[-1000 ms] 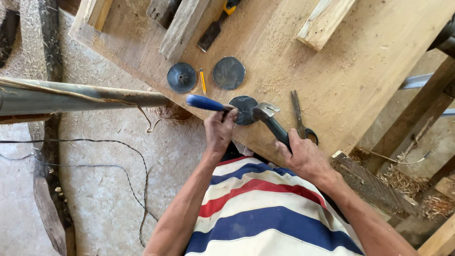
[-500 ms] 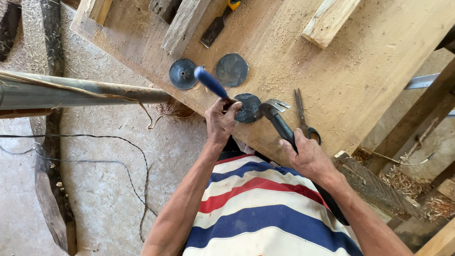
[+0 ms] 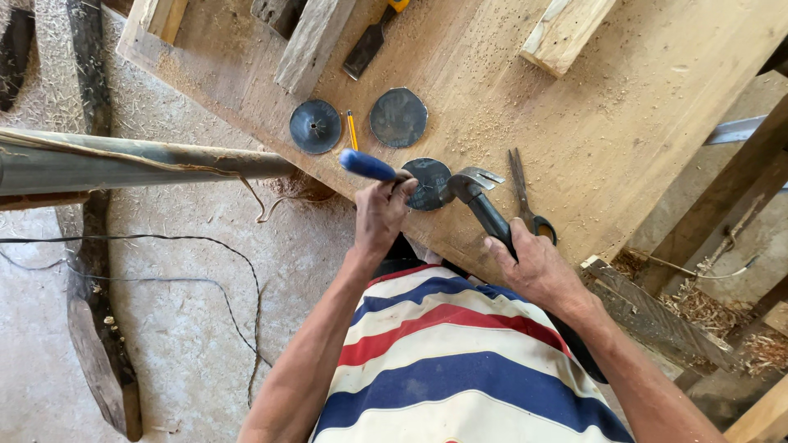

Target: The person works at a wooden workbench, holding a punch against the center of circular saw blade discs and striking it with a hammer to drive a hole through each disc, working one disc at a time. They hold up a punched disc to show the star-shaped hole, continue punching more discs, then pick up the tools and walk away.

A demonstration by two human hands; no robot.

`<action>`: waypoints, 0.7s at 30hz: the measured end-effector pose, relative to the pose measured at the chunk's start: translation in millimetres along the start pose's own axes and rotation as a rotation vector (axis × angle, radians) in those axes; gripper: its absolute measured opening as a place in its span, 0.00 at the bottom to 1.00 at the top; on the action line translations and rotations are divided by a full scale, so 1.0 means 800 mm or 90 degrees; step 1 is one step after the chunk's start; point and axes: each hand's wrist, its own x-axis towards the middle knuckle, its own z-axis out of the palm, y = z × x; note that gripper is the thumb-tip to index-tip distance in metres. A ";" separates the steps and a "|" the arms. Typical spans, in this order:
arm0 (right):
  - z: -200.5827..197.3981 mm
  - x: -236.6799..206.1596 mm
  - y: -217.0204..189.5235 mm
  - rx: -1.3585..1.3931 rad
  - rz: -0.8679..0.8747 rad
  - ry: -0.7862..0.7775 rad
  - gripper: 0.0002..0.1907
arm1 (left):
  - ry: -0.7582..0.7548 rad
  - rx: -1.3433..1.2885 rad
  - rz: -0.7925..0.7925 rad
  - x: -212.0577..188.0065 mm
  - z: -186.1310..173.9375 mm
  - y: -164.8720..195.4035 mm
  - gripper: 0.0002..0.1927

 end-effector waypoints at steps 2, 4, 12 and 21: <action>-0.003 0.001 -0.002 -0.009 0.040 -0.031 0.21 | -0.022 -0.072 -0.082 0.009 0.000 0.002 0.08; -0.005 0.003 -0.004 -0.012 0.057 -0.045 0.21 | -0.041 -0.100 -0.091 0.015 -0.001 0.002 0.09; -0.007 0.000 -0.005 -0.004 0.045 -0.045 0.21 | -0.050 -0.004 0.028 0.020 0.000 0.000 0.08; -0.007 0.000 -0.004 -0.010 0.042 -0.042 0.22 | -0.047 0.024 0.050 0.019 0.002 0.002 0.07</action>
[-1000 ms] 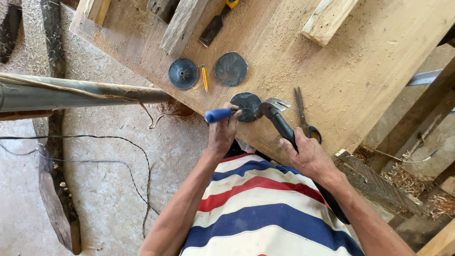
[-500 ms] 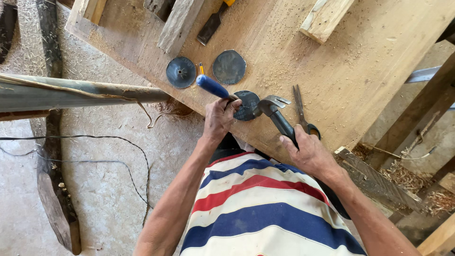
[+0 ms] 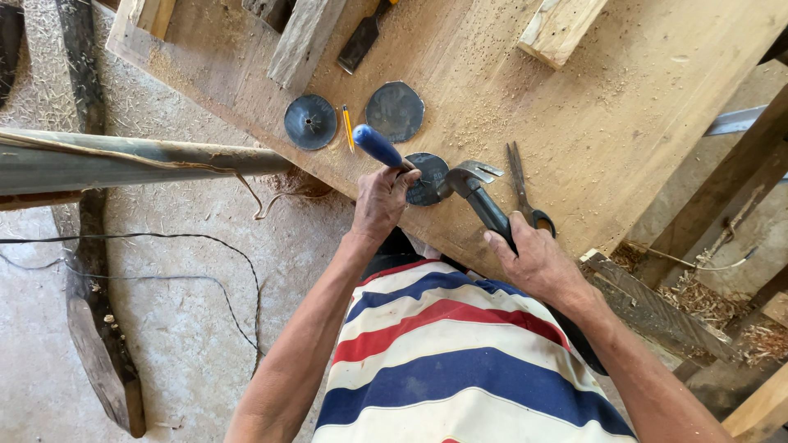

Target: The person works at a wooden workbench, holding a punch against the center of circular saw blade discs and striking it with a hammer to drive a hole through each disc, working one disc at a time. They hold up a punched disc to show the star-shaped hole, continue punching more discs, then pick up the tools and walk away.

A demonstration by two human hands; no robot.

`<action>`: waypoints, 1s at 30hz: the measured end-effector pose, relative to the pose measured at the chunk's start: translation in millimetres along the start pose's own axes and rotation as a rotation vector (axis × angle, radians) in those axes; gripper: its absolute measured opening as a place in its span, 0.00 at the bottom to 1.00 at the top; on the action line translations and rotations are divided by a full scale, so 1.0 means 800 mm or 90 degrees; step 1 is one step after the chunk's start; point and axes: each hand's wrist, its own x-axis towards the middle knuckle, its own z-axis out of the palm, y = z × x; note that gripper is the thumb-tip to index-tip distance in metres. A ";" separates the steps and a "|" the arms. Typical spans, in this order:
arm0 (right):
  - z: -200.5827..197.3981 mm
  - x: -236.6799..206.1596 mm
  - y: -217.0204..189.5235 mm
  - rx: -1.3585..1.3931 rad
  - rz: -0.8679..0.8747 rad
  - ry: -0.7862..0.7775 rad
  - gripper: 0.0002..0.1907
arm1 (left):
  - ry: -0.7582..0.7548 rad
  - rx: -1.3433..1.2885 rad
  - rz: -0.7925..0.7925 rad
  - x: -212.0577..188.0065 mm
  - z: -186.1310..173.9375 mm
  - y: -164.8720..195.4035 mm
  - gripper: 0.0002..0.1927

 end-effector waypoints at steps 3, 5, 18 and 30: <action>-0.002 0.000 -0.001 0.006 0.009 -0.003 0.21 | -0.001 0.045 0.029 -0.002 0.002 0.001 0.06; -0.008 -0.004 -0.006 0.025 -0.033 0.013 0.20 | 0.010 0.061 0.055 -0.004 0.005 0.000 0.06; -0.117 -0.102 -0.119 -0.084 -0.421 0.158 0.17 | 0.045 0.208 0.153 -0.017 0.036 -0.067 0.05; -0.038 -0.020 -0.041 -0.078 -0.072 0.034 0.20 | -0.038 0.045 0.116 -0.009 0.004 -0.022 0.09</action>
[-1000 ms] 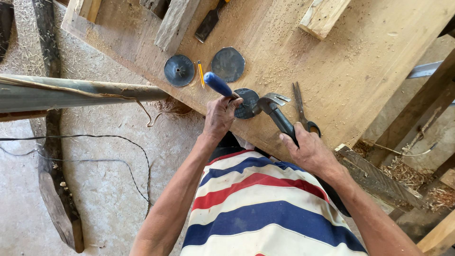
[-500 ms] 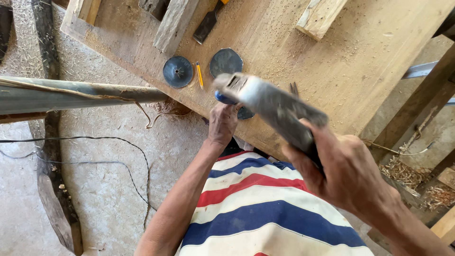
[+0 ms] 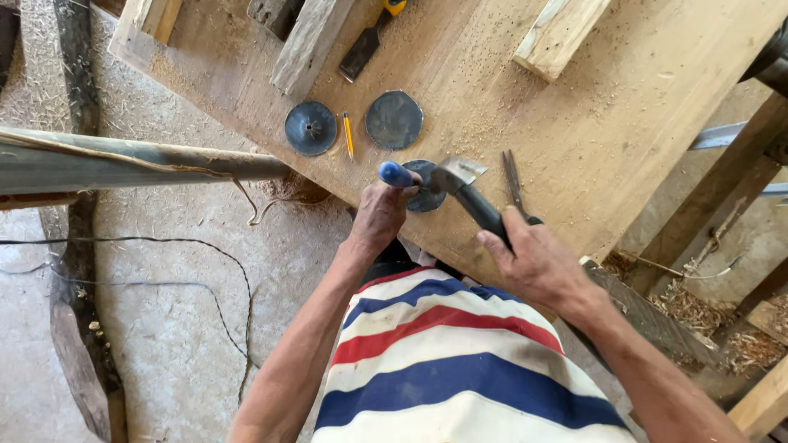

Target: The person works at a wooden workbench, holding a punch against the center of circular saw blade discs and striking it with a hammer to drive a hole through each disc, working one disc at a time. They hold up a punched disc to show the star-shaped hole, continue punching more discs, then pick up the tools and walk away.

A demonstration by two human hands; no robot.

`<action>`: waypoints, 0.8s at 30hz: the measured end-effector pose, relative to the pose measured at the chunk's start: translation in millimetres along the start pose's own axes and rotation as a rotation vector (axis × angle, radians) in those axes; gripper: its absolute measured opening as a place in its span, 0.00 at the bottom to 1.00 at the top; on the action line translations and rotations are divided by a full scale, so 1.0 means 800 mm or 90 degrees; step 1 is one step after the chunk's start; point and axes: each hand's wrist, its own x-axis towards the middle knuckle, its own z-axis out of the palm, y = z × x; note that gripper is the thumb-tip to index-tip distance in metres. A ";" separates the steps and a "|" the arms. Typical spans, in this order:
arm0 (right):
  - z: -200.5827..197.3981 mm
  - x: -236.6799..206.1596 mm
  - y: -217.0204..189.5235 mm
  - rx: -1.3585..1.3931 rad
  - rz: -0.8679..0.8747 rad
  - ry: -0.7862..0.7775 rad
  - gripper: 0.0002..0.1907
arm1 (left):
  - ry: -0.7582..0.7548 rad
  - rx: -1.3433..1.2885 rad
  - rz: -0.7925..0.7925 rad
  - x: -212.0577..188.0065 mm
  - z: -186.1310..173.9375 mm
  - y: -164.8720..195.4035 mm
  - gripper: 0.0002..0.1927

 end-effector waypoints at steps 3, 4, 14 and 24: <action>0.031 0.019 0.019 -0.001 0.035 -0.012 0.21 | -0.015 -0.070 -0.110 0.000 -0.001 -0.012 0.08; 0.038 0.022 0.025 0.029 0.045 -0.014 0.21 | -0.018 -0.109 -0.169 -0.002 -0.001 -0.015 0.09; 0.037 0.025 0.028 0.075 0.072 -0.033 0.22 | 0.111 -0.258 -0.164 -0.014 0.008 -0.013 0.05; 0.039 0.026 0.034 0.079 0.068 -0.033 0.23 | 0.136 0.013 -0.059 -0.022 0.010 0.008 0.06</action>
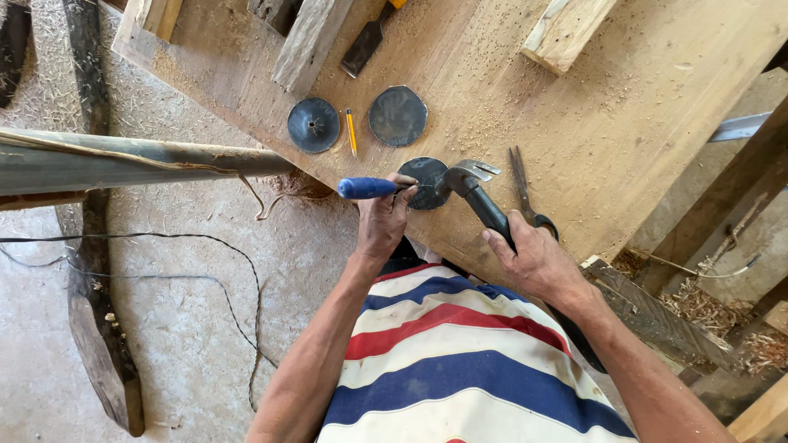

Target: The person works at a wooden workbench, holding a punch against the center of circular saw blade discs and striking it with a hammer to drive a hole through each disc, working one disc at a time. They hold up a punched disc to show the star-shaped hole, continue punching more discs, then pick up the tools and walk away.

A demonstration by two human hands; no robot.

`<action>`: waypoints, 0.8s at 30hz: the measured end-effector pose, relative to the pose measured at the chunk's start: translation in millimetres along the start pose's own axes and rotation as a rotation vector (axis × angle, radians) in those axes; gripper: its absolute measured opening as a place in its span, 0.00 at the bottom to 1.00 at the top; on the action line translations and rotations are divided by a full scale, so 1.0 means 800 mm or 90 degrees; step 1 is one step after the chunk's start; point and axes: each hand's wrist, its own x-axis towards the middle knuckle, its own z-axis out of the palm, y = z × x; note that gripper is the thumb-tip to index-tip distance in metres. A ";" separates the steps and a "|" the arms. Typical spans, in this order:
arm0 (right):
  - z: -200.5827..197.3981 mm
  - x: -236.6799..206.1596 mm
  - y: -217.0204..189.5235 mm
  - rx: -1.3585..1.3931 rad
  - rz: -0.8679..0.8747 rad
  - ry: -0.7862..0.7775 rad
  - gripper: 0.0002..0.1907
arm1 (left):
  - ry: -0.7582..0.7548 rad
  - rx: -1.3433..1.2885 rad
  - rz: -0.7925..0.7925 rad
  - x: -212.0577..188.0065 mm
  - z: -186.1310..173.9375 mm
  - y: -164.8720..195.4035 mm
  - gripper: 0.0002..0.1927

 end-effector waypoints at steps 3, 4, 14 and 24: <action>0.000 0.001 0.001 0.004 0.000 -0.003 0.23 | 0.009 0.032 0.006 0.000 0.002 0.001 0.06; 0.000 0.002 0.001 0.003 0.003 -0.004 0.23 | 0.010 0.035 0.001 0.000 0.003 0.001 0.06; -0.003 0.004 0.001 0.000 0.021 -0.024 0.23 | -0.006 -0.027 -0.025 0.001 0.001 0.007 0.05; -0.004 0.002 0.002 -0.004 -0.018 -0.009 0.22 | 0.000 -0.003 0.006 0.000 0.002 0.019 0.04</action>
